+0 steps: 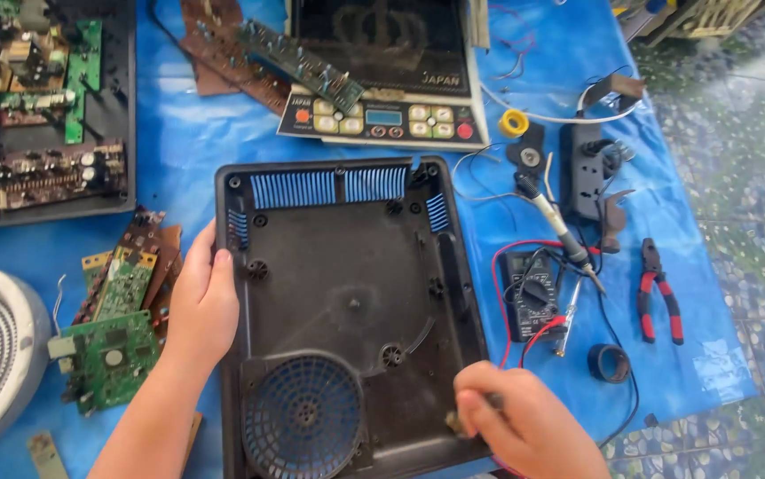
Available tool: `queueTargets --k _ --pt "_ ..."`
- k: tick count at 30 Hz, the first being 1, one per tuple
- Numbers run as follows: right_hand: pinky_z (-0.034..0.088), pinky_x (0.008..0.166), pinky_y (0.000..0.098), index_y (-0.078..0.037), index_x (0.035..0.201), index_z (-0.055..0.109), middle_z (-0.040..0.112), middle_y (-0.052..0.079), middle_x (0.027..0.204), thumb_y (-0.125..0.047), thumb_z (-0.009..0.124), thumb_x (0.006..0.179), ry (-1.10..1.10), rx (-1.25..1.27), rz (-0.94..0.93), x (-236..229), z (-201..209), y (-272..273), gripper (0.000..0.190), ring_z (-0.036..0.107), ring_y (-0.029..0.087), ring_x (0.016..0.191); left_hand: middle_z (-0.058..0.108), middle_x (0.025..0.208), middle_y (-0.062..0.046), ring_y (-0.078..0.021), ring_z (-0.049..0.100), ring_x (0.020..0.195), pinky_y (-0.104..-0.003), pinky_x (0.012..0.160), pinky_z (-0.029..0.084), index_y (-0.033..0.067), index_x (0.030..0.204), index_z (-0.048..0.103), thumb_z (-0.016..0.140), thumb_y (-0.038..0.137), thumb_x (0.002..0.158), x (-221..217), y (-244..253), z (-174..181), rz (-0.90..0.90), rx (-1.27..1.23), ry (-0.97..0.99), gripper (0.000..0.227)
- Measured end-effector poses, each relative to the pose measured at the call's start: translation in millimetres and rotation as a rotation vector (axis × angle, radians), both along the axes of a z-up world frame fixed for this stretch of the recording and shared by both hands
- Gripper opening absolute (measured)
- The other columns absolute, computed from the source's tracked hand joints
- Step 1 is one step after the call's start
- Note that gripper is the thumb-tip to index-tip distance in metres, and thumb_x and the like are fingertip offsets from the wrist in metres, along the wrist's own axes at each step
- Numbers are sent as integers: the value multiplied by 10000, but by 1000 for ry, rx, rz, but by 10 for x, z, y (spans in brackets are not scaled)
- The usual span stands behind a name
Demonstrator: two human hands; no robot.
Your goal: Cleaning the plastic casing of a disassembled induction cooker using a brush to remove dust from vents and surfaces.
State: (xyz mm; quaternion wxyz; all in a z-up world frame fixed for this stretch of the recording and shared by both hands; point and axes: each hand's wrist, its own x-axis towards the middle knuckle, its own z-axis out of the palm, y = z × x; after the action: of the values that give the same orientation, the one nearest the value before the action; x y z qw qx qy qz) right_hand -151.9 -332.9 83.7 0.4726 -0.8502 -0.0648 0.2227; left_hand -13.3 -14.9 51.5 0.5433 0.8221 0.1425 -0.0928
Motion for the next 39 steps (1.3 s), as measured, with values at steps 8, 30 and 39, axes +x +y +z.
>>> queueTargets --k 8,30,39 --pt "460 693 267 -207 928 661 738 -83 881 -279 519 1048 474 -82 -90 11 75 66 200 513 85 639 525 1538 -10 -209 490 1405 -413 1120 412 177 1590 389 297 252 1031 -4 -49 86 36 5 66 572" --pt "480 546 318 -176 815 648 671 -24 659 -414 469 1021 -245 -216 -206 -94 -182 -293 362 612 166 548 545 1513 -9 -217 498 1380 -416 1116 391 181 1577 418 308 223 1032 6 -51 34 53 42 60 558" --pt "545 631 373 -169 926 676 686 12 822 -320 535 1022 -327 -179 -15 -163 -65 -316 228 664 200 703 541 1511 -16 -224 494 1378 -427 1112 388 187 1575 422 305 222 1031 -6 -51 28 46 58 60 558"
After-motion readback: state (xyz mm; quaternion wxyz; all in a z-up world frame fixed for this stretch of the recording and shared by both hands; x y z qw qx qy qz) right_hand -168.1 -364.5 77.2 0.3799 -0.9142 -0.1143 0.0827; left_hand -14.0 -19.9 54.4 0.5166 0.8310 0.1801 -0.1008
